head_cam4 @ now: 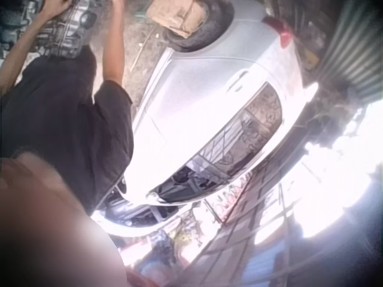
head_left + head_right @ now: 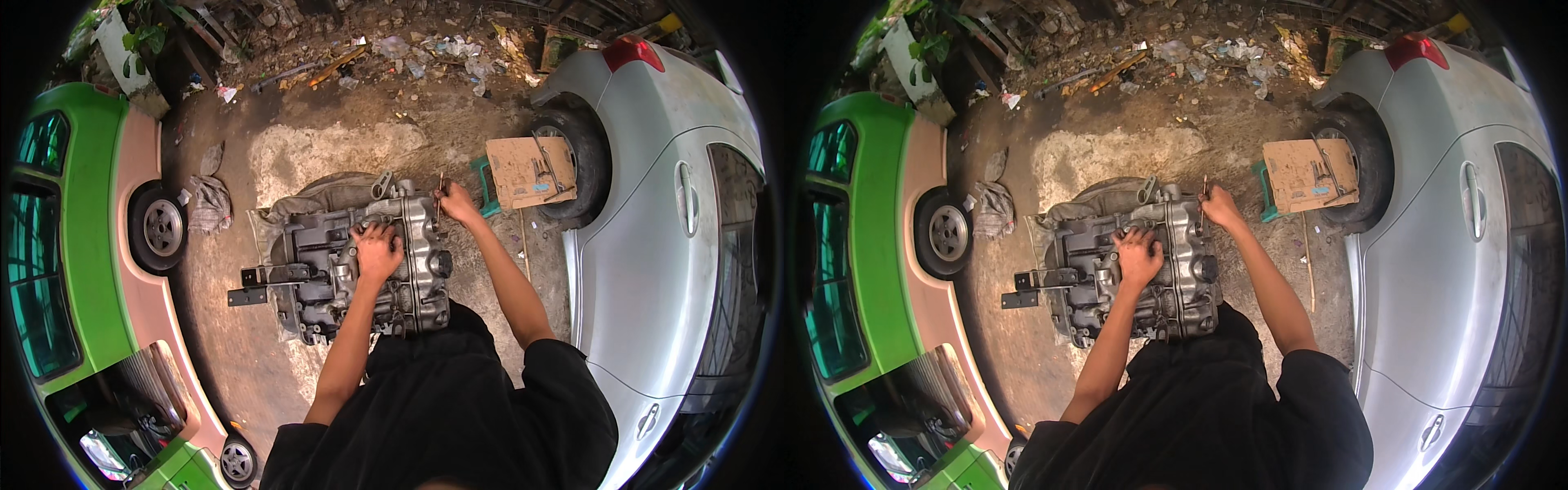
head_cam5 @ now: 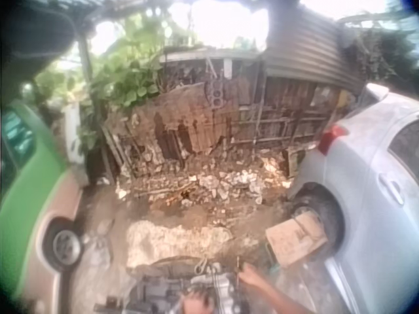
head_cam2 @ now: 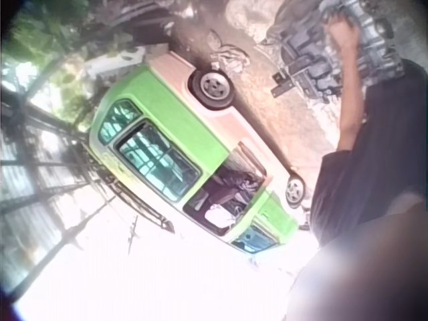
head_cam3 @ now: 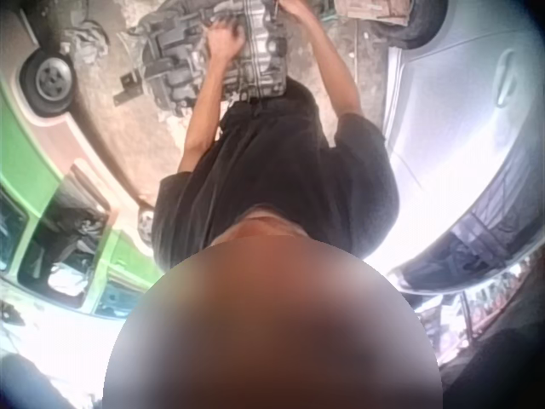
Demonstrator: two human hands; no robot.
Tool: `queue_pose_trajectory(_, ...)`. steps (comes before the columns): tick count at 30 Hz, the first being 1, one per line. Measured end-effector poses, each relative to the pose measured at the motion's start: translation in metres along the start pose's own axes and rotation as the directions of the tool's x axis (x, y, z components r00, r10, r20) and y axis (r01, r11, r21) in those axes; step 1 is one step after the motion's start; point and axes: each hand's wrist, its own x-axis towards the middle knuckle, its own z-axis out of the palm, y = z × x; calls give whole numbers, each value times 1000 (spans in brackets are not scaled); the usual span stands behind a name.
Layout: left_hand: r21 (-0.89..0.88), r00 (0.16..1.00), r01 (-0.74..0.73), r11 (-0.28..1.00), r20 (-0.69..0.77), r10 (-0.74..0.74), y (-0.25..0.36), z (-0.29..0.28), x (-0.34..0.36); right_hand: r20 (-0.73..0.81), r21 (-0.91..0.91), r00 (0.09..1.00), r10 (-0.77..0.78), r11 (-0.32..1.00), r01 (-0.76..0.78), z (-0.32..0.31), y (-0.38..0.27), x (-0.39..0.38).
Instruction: The person uses a wrench to tighten bolts on a car engine block resting on a tire. They repeatedly rotate the wrench on multiple bolt locations while stabilizing the engine with the other hand.
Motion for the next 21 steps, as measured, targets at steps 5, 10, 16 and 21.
queue_pose_trajectory(5,17,1000,-4,1000,7,4,0,0,0,-27,-261,999,-20,965,12,-4,-8,1)
queue_pose_trajectory(10,19,1000,4,1000,23,-4,0,0,0,-21,-328,999,-39,944,30,-2,-11,6)
queue_pose_trajectory(16,37,999,-22,999,-35,24,0,1,0,2,-202,1000,19,979,-19,1,-4,6)
queue_pose_trajectory(21,13,999,-32,999,-30,33,2,-2,1,-189,-238,942,-278,944,231,11,-16,-29)
